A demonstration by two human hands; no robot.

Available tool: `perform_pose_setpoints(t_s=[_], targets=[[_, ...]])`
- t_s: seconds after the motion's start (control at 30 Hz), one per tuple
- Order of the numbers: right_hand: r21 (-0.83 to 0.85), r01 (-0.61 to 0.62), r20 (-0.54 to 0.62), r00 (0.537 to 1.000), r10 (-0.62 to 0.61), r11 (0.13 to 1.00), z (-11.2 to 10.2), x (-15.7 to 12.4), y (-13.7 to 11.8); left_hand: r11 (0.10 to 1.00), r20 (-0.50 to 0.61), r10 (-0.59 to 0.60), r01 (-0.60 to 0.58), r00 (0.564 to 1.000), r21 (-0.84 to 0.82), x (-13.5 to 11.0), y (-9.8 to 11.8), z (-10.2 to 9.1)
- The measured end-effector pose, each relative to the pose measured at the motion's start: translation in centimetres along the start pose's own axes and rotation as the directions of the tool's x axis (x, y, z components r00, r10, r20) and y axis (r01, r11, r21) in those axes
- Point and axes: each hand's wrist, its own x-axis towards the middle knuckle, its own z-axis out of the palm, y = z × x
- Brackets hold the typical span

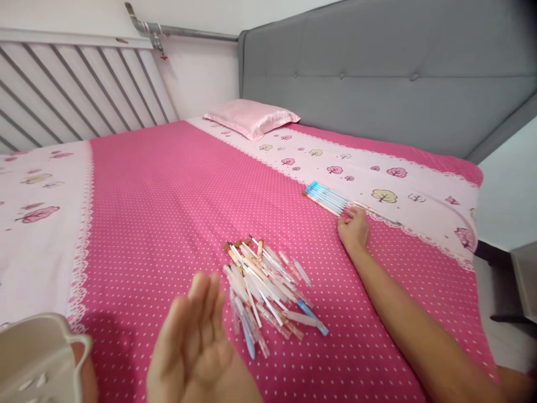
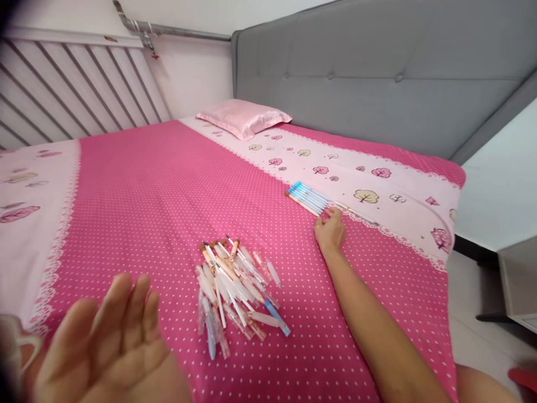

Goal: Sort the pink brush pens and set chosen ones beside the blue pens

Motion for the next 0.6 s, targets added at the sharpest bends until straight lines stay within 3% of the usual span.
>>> perform_pose_setpoints(t_s=[0.1, 0.17, 0.23, 0.3, 0.4, 0.47, 0.53, 0.6], targets=[[0.013, 0.065, -0.041, 0.997, -0.064, 0.998, -0.5, -0.5, -0.3, 0.997, 0.030, -0.022, 0.024, 0.999, -0.079, 2.2, -1.3, 1.7], [0.030, 0.154, -0.068, 0.986, -0.152, 0.988, -0.8, -1.0, -1.1, 0.997, 0.009, -0.071, 0.070, 0.997, 0.021, 3.4, -2.9, 1.5], [0.060, 0.263, -0.056, 0.964, -0.260, 0.963, -0.9, -1.6, -2.6, 0.972, -0.029, -0.194, 0.196, 0.981, 0.132, 4.2, -4.5, 0.8], [0.111, 0.355, 0.011, 0.933, -0.359, 0.928, -0.8, -2.2, -5.2, 0.927, -0.069, -0.318, 0.326, 0.945, 0.188, 4.6, -6.0, 0.1], [0.196, 0.371, 0.221, 0.885, -0.410, 0.908, -0.9, -3.1, -10.5, 0.867, -0.079, -0.443, 0.449, 0.893, 0.217, 4.7, -7.2, -0.2], [0.183, 0.366, 0.440, 0.799, -0.409, 0.912, -1.1, -3.9, -13.8, 0.842, -0.070, -0.490, 0.492, 0.869, 0.222, 4.7, -7.4, -0.1], [0.177, 0.396, 0.637, 0.652, -0.411, 0.901, -1.6, -5.1, -16.2, 0.825, -0.065, -0.516, 0.516, 0.854, 0.228, 4.7, -7.4, -0.1], [0.178, 0.435, 0.755, 0.515, -0.407, 0.882, -2.0, -6.6, -17.5, 0.823, -0.050, -0.520, 0.516, 0.853, 0.236, 4.6, -7.6, -0.1]])
